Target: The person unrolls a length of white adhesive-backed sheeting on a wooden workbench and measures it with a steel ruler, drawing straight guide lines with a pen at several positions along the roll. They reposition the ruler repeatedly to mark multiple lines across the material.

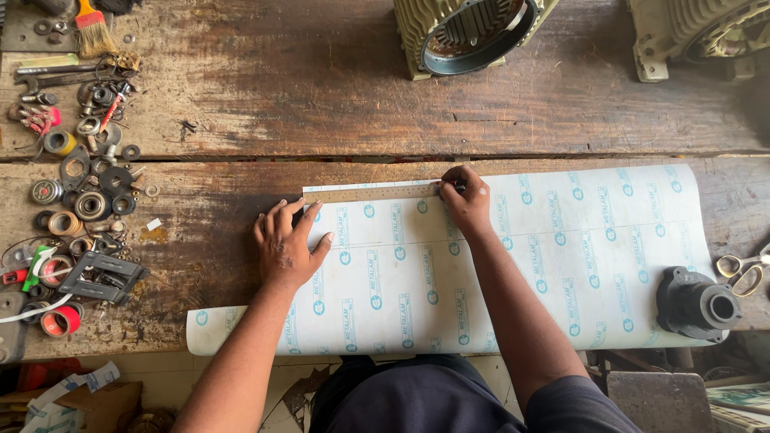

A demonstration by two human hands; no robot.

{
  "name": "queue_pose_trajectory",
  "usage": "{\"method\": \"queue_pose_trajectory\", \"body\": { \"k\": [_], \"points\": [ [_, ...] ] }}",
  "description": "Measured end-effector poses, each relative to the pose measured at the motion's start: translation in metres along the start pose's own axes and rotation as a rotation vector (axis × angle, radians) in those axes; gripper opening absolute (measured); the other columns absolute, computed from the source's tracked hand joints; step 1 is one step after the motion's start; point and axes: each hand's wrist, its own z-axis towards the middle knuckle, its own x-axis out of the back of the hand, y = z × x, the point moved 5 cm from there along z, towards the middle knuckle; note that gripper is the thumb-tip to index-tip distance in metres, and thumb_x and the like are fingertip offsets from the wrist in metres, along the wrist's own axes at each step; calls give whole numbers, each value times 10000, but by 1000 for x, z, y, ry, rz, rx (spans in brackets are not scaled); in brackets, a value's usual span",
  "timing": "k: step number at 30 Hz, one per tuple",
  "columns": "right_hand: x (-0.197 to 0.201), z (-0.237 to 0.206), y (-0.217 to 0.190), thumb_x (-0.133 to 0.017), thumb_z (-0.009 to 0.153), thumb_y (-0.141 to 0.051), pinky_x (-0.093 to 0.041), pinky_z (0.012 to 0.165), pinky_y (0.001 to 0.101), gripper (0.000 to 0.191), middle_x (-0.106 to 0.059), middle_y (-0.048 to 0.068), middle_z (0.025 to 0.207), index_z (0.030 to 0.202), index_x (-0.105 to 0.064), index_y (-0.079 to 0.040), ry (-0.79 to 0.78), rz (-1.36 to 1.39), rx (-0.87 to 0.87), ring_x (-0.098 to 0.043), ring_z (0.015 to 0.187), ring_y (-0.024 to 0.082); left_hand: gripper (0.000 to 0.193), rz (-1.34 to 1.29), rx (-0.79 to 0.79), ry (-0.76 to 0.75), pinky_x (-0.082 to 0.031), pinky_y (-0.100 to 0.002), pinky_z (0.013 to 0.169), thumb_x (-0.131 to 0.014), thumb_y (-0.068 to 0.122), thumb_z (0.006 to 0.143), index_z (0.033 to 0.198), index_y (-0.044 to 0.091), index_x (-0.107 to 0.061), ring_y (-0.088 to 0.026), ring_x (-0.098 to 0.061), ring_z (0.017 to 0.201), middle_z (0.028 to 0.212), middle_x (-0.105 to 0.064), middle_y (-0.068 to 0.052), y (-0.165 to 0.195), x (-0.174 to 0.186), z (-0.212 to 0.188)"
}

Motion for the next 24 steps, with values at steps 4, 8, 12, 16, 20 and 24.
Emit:
{"method": "queue_pose_trajectory", "body": {
  "k": [4, 8, 12, 16, 20, 24],
  "points": [
    [-1, 1, 2, -667, 867, -60, -580, 764, 304, 90, -738, 82, 868, 940, -692, -14, -14, 16, -13, -711, 812, 156, 582, -8, -4, 8, -199, -656, 1188, -714, 509, 900, 1406, 238, -622, -347, -386, 1413, 1437, -482, -93, 0, 0, 0],
    [-1, 2, 2, -652, 876, -58, -584, 758, 297, 90, -741, 77, 870, 945, -689, -13, -30, 32, -35, -715, 812, 145, 576, -9, -12, 17, -203, -653, 1189, -710, 510, 905, 1403, 233, -623, -345, -390, 1411, 1433, -485, -94, 1, 0, -1],
    [0, 2, -2, -652, 884, -49, -581, 765, 293, 76, -739, 78, 876, 935, -686, -4, -18, 6, 27, -717, 825, 138, 581, -13, -18, 18, -202, -656, 1183, -706, 510, 908, 1411, 232, -624, -349, -390, 1410, 1427, -486, -101, 1, 0, -1],
    [-1, 1, -2, -637, 883, -44, -577, 742, 293, 76, -730, 83, 859, 928, -684, -3, -32, 31, -16, -701, 802, 141, 576, -13, -18, 21, -202, -660, 1185, -704, 513, 911, 1406, 231, -624, -351, -389, 1408, 1426, -486, -101, 1, 1, -1],
    [-1, 1, -4, -639, 889, -44, -574, 732, 288, 84, -732, 79, 854, 943, -688, -2, -26, 22, -18, -702, 790, 132, 574, -19, -15, 22, -201, -663, 1184, -705, 509, 904, 1398, 229, -625, -354, -392, 1406, 1427, -490, -103, 2, 1, 0],
    [-2, 3, 3, -678, 908, -73, -563, 714, 281, 87, -725, 62, 853, 958, -685, -2, -19, 121, -94, -687, 782, 114, 566, -20, -5, 12, -195, -663, 1191, -705, 498, 906, 1401, 234, -627, -349, -397, 1413, 1427, -497, -96, 2, 1, -1]
  ]
}}
